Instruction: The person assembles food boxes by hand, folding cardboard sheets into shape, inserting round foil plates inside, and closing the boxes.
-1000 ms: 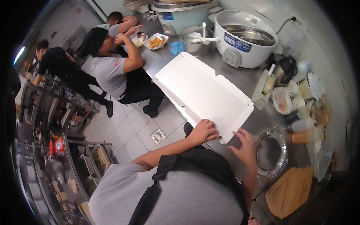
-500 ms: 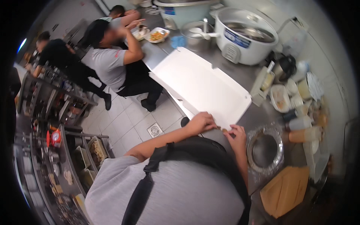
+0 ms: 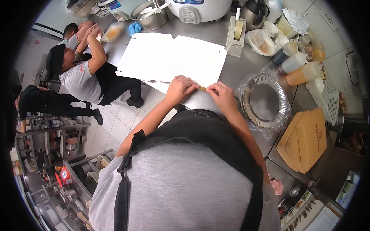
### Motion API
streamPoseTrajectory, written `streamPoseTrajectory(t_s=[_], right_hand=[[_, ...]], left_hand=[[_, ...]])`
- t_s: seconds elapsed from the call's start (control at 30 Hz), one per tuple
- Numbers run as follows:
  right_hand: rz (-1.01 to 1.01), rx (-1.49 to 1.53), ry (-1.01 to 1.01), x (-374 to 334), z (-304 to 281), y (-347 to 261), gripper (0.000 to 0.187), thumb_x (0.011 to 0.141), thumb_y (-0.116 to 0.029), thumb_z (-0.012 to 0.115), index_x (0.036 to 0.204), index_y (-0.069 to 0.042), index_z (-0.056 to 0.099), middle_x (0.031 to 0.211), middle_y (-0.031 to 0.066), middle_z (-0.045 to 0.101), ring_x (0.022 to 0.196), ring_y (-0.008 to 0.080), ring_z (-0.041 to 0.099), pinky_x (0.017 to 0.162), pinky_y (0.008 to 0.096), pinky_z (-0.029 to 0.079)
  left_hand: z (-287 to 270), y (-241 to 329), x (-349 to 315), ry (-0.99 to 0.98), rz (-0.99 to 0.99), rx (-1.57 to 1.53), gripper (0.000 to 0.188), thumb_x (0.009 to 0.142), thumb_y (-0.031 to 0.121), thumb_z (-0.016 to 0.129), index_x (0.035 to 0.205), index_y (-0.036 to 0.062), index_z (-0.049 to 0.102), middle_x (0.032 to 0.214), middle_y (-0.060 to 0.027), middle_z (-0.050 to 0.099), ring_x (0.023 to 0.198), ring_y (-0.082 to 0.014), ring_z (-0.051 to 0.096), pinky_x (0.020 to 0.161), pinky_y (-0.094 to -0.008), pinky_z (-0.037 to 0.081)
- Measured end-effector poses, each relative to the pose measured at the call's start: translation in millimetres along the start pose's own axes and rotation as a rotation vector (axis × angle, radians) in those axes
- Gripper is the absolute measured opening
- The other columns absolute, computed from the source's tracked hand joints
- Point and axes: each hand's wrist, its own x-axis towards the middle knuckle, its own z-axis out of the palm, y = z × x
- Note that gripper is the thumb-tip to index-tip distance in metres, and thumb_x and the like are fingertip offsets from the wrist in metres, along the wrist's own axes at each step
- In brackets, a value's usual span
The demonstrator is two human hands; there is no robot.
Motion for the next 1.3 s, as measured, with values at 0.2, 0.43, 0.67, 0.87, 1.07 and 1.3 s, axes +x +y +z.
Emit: streamPoseTrajectory(t_s=[0.2,0.43,0.67,0.87,1.07,1.3], right_hand=[[0.15,0.202,0.155,-4.8,5.3,6.8,0.01,0.085,-0.007,0.07,0.09,0.001,0.066,0.083,0.0077,0.066,0.075,0.0168,0.068,0.069,0.0266,0.054],[0.029,0.195,-0.001,-7.9,1.7,4.0,0.009,0.086,-0.004,0.068,0.09,0.002,0.065,0.084,0.0087,0.066,0.076,0.0161,0.067,0.069,0.0263,0.054],[0.044,0.091,0.08,-3.2,9.9,0.3,0.009,0.084,-0.006,0.069,0.091,0.0,0.068,0.084,0.0124,0.067,0.074,0.0201,0.068,0.065,0.0303,0.053],[-0.022,-0.059,-0.04,0.9,13.1,-9.2,0.004,0.082,-0.004,0.067,0.085,-0.002,0.066,0.083,0.0141,0.068,0.07,0.0277,0.066,0.063,0.0356,0.052],[0.077,-0.069,-0.106,9.8,17.8,-5.8,0.005,0.081,-0.005,0.067,0.082,-0.003,0.062,0.076,0.0132,0.067,0.067,0.0284,0.066,0.062,0.0363,0.052],[0.26,0.089,-0.311,5.6,-23.1,2.1,0.013,0.079,-0.011,0.073,0.089,-0.005,0.067,0.074,0.0046,0.069,0.064,0.0093,0.064,0.061,0.0256,0.05]], left_hand=[[-1.5,7.3,6.2,0.007,-0.117,-0.069,0.026,0.088,0.031,0.064,0.082,0.0071,0.073,0.076,-0.0061,0.068,0.074,-0.0259,0.061,0.082,-0.0382,0.045],[0.5,4.2,3.9,-0.022,-0.151,-0.068,0.025,0.087,0.031,0.065,0.082,0.0082,0.075,0.073,-0.0076,0.068,0.072,-0.0272,0.061,0.081,-0.0384,0.045],[5.6,10.8,1.5,0.051,-0.097,-0.032,0.026,0.088,0.03,0.065,0.076,0.0086,0.073,0.074,-0.0047,0.069,0.075,-0.0247,0.063,0.087,-0.0382,0.045],[13.8,12.6,-7.1,0.012,-0.084,-0.06,0.02,0.087,0.027,0.065,0.08,0.0101,0.074,0.073,-0.0045,0.068,0.07,-0.0221,0.064,0.095,-0.0414,0.046],[14.0,13.8,-3.4,0.002,-0.029,-0.012,0.017,0.085,0.025,0.066,0.081,0.0109,0.075,0.074,-0.0045,0.069,0.071,-0.0234,0.064,0.094,-0.0397,0.046],[-7.4,27.3,1.1,-0.317,-0.365,-0.224,0.023,0.083,0.035,0.071,0.093,0.0158,0.077,0.083,-0.0082,0.072,0.075,-0.028,0.068,0.069,-0.0379,0.053]])
